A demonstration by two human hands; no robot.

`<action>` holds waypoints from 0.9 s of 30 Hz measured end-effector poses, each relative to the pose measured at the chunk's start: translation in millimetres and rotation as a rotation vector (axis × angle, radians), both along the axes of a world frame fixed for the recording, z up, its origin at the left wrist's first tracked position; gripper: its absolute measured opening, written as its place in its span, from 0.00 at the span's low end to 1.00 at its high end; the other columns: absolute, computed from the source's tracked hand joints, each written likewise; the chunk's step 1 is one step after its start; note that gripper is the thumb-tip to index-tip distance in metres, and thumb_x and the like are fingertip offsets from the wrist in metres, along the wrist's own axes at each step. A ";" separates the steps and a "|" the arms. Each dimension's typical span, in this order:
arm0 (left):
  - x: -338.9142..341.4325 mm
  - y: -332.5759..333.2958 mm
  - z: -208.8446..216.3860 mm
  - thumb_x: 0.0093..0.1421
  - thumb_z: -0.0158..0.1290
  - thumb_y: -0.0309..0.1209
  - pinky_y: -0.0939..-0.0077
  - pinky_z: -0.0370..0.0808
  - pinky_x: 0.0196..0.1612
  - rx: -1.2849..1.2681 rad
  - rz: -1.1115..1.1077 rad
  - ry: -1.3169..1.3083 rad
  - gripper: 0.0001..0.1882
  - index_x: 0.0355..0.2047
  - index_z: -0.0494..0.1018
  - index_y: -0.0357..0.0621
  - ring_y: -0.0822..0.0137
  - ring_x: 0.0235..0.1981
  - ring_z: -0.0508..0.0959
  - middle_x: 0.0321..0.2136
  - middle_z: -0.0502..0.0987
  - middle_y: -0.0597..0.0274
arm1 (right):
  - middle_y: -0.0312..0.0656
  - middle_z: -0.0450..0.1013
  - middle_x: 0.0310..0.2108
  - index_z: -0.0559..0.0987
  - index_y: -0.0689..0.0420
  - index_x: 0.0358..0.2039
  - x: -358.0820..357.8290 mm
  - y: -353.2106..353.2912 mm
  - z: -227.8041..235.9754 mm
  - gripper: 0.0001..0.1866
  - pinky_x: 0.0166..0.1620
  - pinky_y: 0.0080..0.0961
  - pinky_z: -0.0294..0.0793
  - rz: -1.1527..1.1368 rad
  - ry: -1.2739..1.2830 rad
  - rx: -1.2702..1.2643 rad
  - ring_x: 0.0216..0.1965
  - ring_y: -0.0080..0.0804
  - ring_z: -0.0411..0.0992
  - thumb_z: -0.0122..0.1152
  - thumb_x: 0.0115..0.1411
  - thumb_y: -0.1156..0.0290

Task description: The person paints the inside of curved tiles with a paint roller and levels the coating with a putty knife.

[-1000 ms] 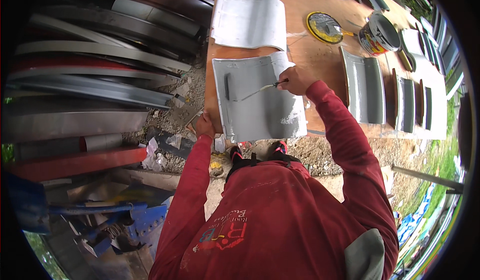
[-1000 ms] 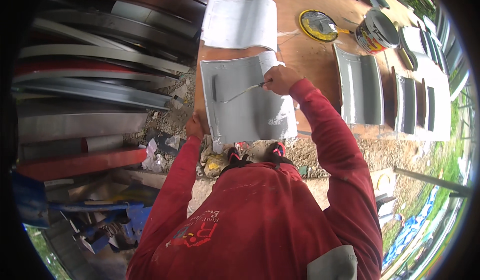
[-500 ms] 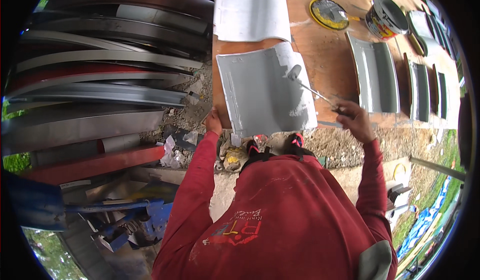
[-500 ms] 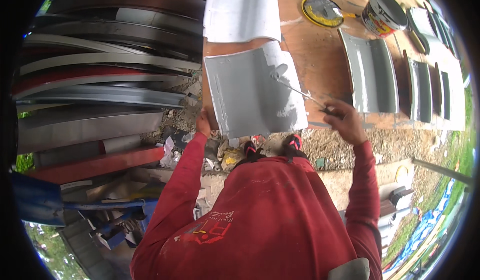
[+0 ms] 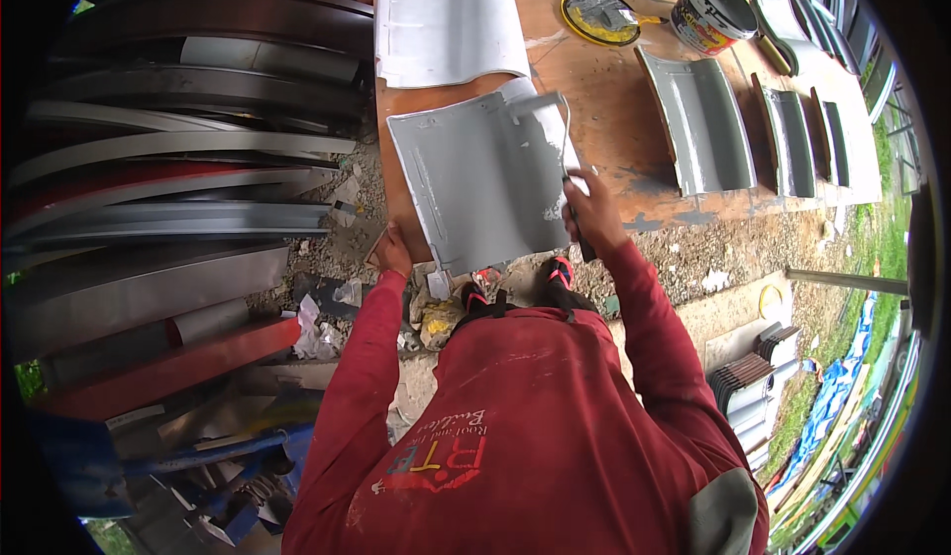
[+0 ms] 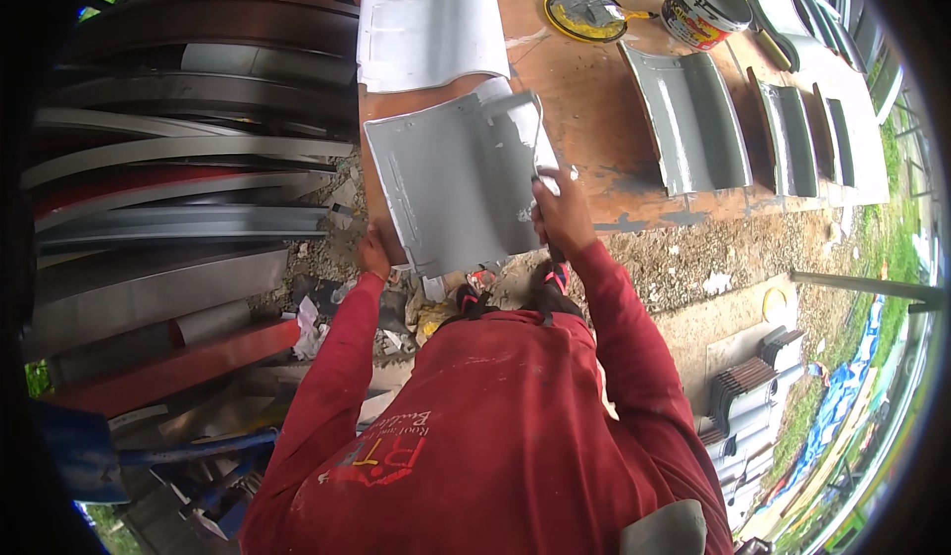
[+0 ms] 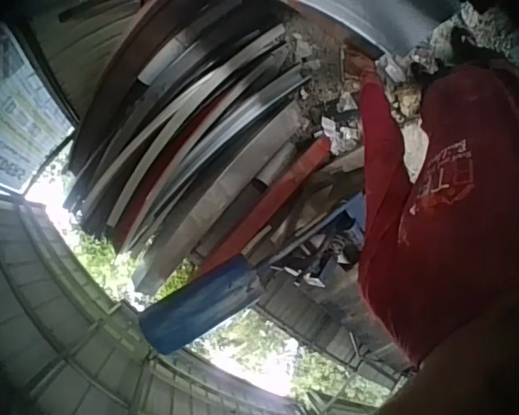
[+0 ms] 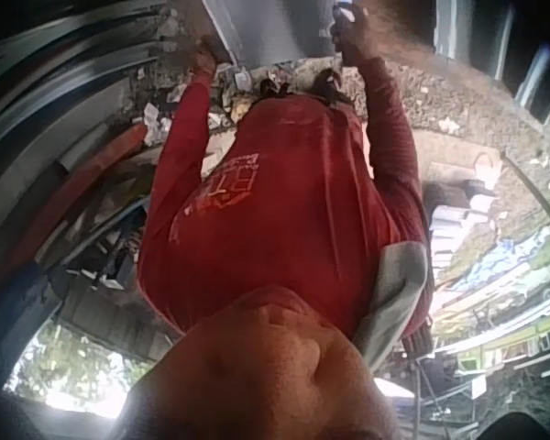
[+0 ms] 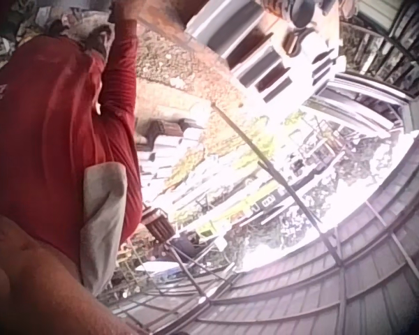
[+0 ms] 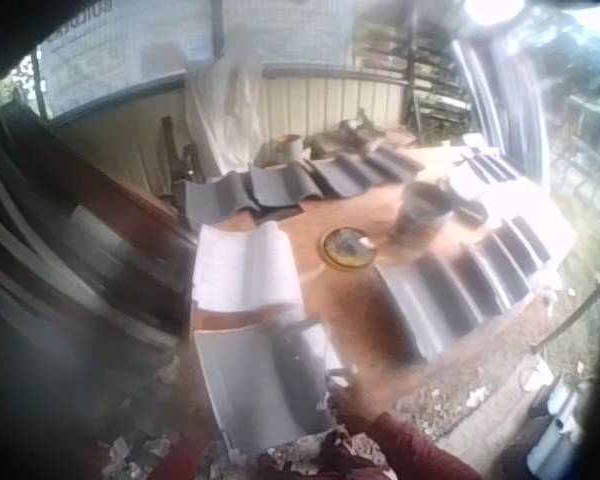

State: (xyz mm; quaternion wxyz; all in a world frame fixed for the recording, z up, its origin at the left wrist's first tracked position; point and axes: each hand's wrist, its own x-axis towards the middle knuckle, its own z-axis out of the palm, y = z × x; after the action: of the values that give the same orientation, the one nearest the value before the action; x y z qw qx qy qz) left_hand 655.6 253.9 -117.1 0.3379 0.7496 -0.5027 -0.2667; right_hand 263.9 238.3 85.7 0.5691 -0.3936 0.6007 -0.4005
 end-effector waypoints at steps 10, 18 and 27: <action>-11.6 -1.1 19.3 0.75 0.32 0.56 0.49 0.72 0.52 0.097 0.048 0.143 0.36 0.53 0.76 0.34 0.33 0.52 0.77 0.46 0.79 0.32 | 0.40 0.69 0.16 0.74 0.61 0.57 30.9 -13.0 -7.4 0.19 0.14 0.30 0.66 -0.034 0.245 0.069 0.10 0.28 0.66 0.56 0.69 0.66; -12.7 7.0 17.7 0.76 0.31 0.54 0.45 0.72 0.50 0.063 0.040 0.076 0.34 0.50 0.76 0.34 0.30 0.50 0.76 0.44 0.79 0.32 | 0.43 0.73 0.17 0.76 0.61 0.55 54.2 -35.1 -17.0 0.19 0.16 0.31 0.70 -0.034 0.372 -0.039 0.11 0.31 0.70 0.59 0.67 0.66; -14.0 3.0 20.8 0.76 0.32 0.53 0.48 0.72 0.51 0.034 0.017 0.095 0.35 0.50 0.76 0.31 0.30 0.50 0.76 0.44 0.79 0.30 | 0.37 0.70 0.15 0.76 0.63 0.53 22.3 -11.3 -15.3 0.18 0.16 0.28 0.66 -0.004 0.190 -0.005 0.12 0.26 0.68 0.58 0.69 0.65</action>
State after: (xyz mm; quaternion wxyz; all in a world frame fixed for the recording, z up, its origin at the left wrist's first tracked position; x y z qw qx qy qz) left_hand 641.6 256.9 -96.3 0.3509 0.7459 -0.4752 -0.3077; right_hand 286.3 227.0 70.4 0.5077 -0.4300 0.6519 -0.3639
